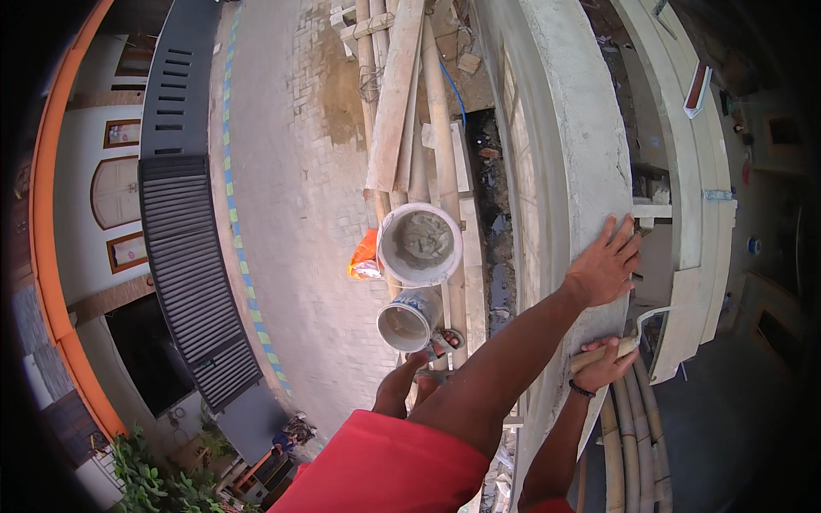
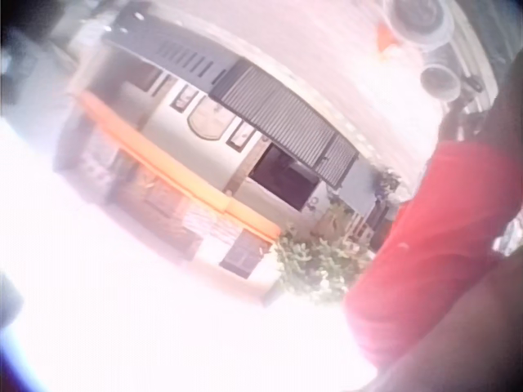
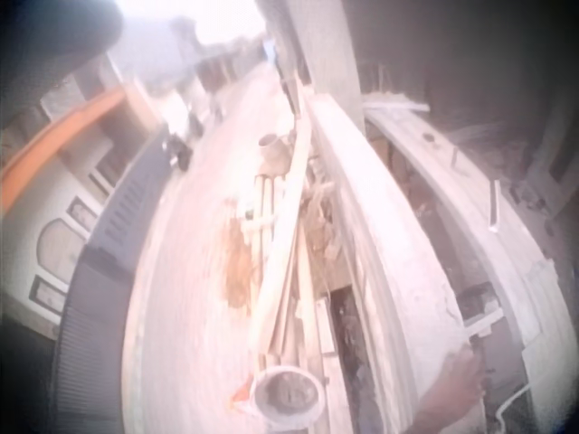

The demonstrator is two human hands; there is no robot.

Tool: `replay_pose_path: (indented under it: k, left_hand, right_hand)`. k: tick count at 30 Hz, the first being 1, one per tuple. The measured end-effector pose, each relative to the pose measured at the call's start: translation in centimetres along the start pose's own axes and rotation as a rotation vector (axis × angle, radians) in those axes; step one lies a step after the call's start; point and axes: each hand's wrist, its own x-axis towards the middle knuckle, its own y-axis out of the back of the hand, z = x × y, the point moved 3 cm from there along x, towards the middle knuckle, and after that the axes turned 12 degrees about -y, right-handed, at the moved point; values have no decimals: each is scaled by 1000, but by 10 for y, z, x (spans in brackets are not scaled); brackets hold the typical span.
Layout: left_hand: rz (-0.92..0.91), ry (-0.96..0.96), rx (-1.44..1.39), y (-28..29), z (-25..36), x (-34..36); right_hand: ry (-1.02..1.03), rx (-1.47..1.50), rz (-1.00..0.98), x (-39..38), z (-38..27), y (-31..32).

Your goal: The person applies and smooths plaster onto a curved concrete beam using a trowel. They repeatedly scoop plaster from a bucket and spread it along the beam's surface while standing on bamboo scaffolding.

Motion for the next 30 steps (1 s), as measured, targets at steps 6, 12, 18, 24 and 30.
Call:
replay_pose_path:
  k: [6,12,18,24,30]
  left_hand:
    - [1,7,-3,-2,-1,-3]
    - [46,0,33,-6,-3,-7]
    - [180,-98,-72,-10,-4,-11]
    - [609,-161,-573,26,-26,61]
    - [966,97,-185,118,-118,35]
  right_hand:
    - [-42,141,-43,-4,2,-4]
    - [-10,174,-77,-5,2,-7]
    - [44,180,-74,-7,-2,-9]
    - [101,138,-67,-3,-6,-7]
    - [133,163,-84,-7,-7,-11]
